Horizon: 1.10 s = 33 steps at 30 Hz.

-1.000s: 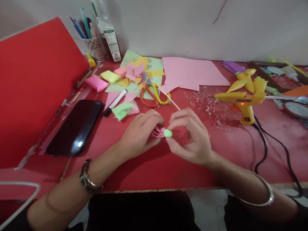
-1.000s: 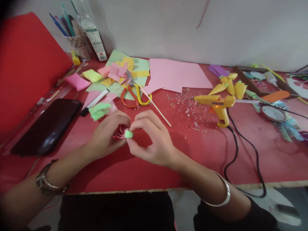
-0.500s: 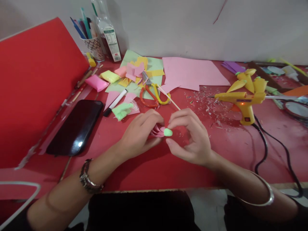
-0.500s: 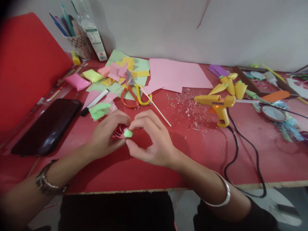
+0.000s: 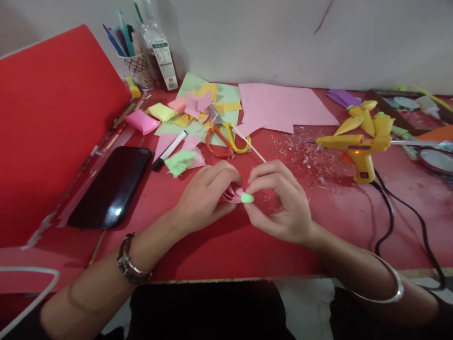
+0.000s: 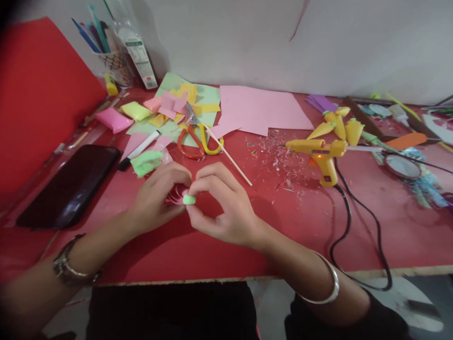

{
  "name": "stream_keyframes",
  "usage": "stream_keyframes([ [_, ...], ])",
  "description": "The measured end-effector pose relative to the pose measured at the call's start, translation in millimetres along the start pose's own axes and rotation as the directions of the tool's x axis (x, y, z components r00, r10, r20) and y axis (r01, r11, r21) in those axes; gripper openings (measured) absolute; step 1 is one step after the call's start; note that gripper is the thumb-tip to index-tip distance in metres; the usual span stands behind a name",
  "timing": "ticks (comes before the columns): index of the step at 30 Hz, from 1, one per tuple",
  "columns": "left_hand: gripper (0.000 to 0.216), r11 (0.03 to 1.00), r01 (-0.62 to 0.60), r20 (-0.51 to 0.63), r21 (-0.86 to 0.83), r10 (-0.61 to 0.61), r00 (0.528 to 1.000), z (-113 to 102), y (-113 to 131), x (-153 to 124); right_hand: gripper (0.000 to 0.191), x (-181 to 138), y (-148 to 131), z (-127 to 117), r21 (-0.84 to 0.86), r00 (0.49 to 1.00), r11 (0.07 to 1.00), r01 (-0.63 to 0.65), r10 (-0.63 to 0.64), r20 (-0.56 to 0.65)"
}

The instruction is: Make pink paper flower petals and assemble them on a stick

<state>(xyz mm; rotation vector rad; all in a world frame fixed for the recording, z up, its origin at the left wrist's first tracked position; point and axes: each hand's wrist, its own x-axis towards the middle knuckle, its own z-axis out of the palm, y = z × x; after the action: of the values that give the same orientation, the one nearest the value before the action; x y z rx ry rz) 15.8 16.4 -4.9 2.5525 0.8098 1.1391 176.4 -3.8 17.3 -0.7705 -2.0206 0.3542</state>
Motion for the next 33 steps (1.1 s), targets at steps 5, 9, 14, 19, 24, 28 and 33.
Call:
stream_keyframes([
  [5, 0.01, 0.999, 0.01, -0.006, -0.044, -0.011, 1.0, 0.2, -1.0, -0.1, 0.017, 0.3, 0.7, -0.5, 0.027, 1.0, 1.0, 0.003, -0.003, 0.017],
  [9, 0.012, 0.994, 0.013, 0.0, -0.109, -0.013, 1.0, -1.0, -0.1, 0.1, 0.024, 0.8, 1.3, -0.4, 0.051, 1.0, 0.999, 0.012, -0.013, 0.028],
  [14, 0.018, 0.965, 0.115, 0.067, -0.235, -0.102, 0.993, -4.6, 5.5, 0.7, 0.02, 0.6, 0.1, -1.4, 0.1, 0.994, 0.994, 0.035, -0.045, 0.098],
  [19, 0.014, 0.927, 0.161, 0.147, -0.34, -0.117, 0.982, -7.2, 9.0, 2.6, 0.014, -0.8, 0.8, -1.6, 0.25, 0.993, 0.967, -0.056, 0.028, 0.112],
  [24, 0.012, 0.908, 0.185, 0.15, -0.376, -0.137, 0.979, -7.4, 10.1, 4.6, 0.014, -1.4, 2.2, -0.2, 0.31, 0.994, 0.947, -0.083, 0.058, 0.089],
  [28, 0.013, 0.906, 0.183, 0.155, -0.383, -0.133, 0.979, -6.9, 10.8, 5.1, 0.014, -1.1, 1.8, 0.1, 0.309, 0.995, 0.948, -0.079, 0.054, 0.09],
  [33, 0.014, 0.923, 0.21, 0.124, -0.323, -0.179, 0.976, -5.9, 9.8, 3.4, 0.014, -1.8, 2.9, 0.0, 0.289, 0.995, 0.953, -0.093, 0.078, 0.063],
])
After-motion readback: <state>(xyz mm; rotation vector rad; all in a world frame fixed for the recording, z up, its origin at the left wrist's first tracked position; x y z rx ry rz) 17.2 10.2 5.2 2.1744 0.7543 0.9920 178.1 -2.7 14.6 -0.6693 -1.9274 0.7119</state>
